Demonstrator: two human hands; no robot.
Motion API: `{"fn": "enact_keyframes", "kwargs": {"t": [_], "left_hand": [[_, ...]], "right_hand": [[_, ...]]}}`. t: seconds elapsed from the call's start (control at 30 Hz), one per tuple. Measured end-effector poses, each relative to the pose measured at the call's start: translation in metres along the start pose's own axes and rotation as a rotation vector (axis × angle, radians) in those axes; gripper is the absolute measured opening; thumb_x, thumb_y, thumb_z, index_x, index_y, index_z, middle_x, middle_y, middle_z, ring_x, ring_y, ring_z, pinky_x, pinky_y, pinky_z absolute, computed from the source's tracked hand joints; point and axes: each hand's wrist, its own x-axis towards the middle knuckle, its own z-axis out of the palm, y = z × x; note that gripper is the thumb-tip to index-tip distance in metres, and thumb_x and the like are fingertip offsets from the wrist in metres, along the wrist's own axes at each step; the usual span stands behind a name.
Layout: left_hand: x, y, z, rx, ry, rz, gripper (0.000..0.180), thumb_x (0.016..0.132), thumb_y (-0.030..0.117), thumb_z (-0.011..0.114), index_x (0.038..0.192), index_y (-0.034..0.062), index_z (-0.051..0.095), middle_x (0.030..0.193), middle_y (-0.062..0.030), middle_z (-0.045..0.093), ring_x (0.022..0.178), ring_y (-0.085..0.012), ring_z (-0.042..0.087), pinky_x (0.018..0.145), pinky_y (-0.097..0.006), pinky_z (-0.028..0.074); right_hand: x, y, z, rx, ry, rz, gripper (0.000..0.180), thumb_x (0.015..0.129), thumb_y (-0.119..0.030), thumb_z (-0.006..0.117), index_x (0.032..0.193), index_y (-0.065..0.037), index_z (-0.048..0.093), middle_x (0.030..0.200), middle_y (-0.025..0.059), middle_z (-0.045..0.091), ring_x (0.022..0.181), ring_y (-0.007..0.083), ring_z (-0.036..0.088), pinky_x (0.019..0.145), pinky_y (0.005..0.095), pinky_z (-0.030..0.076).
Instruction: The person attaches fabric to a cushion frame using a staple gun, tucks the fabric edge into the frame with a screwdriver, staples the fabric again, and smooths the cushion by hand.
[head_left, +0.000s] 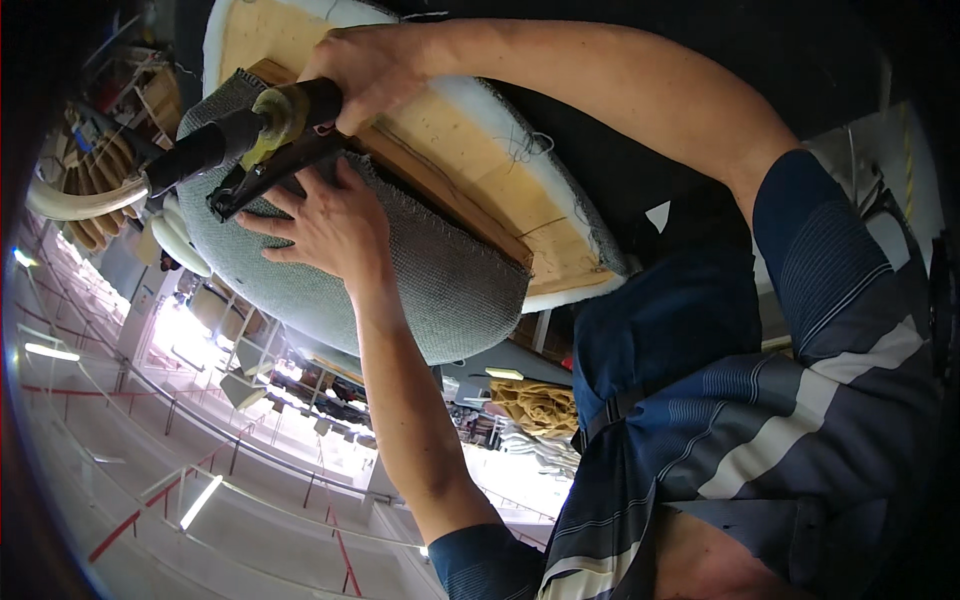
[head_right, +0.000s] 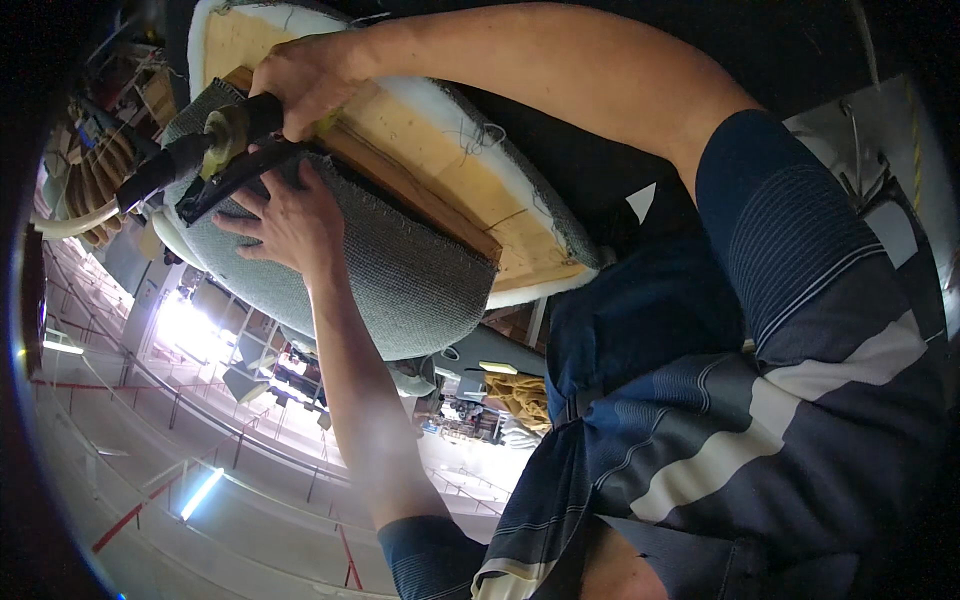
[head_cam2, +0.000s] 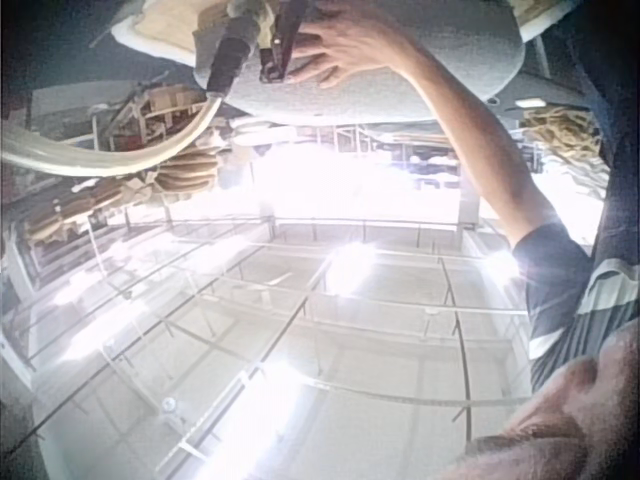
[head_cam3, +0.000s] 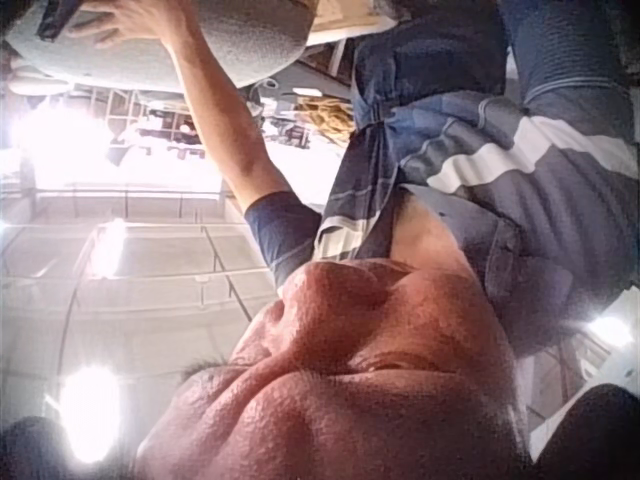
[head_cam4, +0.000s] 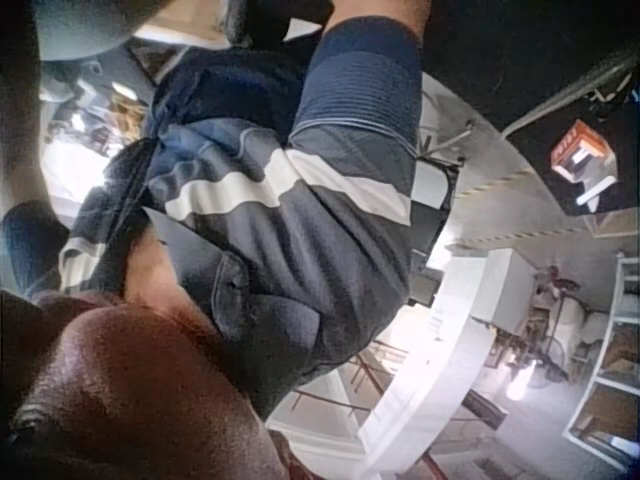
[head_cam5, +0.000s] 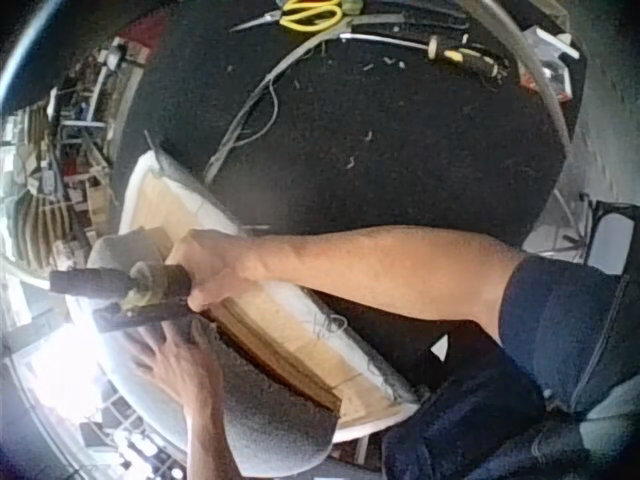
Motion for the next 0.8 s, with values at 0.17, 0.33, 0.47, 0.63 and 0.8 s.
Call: {"fn": "enact_keyframes", "kwargs": {"t": [0.17,0.33,0.47,0.63,0.8], "left_hand": [[0.002,0.004,0.001,-0.01,0.015,-0.009,0.053,0.089,0.046,0.061,0.134,0.019,0.055,0.15,-0.0237,0.036,0.14,-0.0609,0.015,0.099,-0.079,0.026],[0.0,-0.003,0.002,0.029,-0.03,-0.012,0.058,0.088,0.051,0.06,0.136,0.0212,0.053,0.153,-0.0225,0.031,0.14,-0.0596,0.015,0.098,-0.079,0.027],[0.003,0.0,0.003,0.084,-0.037,-0.009,0.06,0.087,0.055,0.059,0.137,0.0214,0.053,0.154,-0.0227,0.029,0.141,-0.0587,0.015,0.097,-0.08,0.028],[0.001,0.0,0.001,0.059,-0.043,-0.006,0.064,0.087,0.054,0.06,0.14,0.0205,0.05,0.154,-0.0236,0.028,0.141,-0.0592,0.014,0.097,-0.079,0.028],[-0.001,-0.001,0.004,-0.021,0.008,-0.019,0.06,0.086,0.046,0.065,0.138,0.018,0.054,0.152,-0.0255,0.033,0.14,-0.0605,0.016,0.099,-0.079,0.024]], "right_hand": [[0.004,0.003,0.002,-0.05,0.042,-0.108,0.013,0.066,-0.01,0.068,0.077,-0.003,0.065,0.061,0.007,0.062,0.056,0.0147,0.057,0.059,0.0338,0.046],[-0.008,-0.003,0.0,-0.028,0.039,0.016,0.014,0.066,-0.01,0.067,0.078,-0.003,0.067,0.062,0.0078,0.063,0.058,0.0157,0.059,0.059,0.0338,0.047],[-0.024,-0.01,-0.013,0.077,0.036,0.143,0.015,0.067,-0.01,0.065,0.08,-0.003,0.069,0.063,0.0076,0.064,0.058,0.0164,0.06,0.059,0.033,0.048],[-0.016,-0.003,-0.004,-0.003,0.043,0.032,0.014,0.067,-0.009,0.066,0.079,-0.003,0.068,0.062,0.007,0.063,0.058,0.0159,0.059,0.058,0.033,0.047],[-0.015,-0.006,0.005,0.04,0.041,-0.054,0.011,0.066,-0.008,0.066,0.075,-0.002,0.065,0.061,0.0069,0.062,0.057,0.016,0.059,0.058,0.0337,0.047]]}}
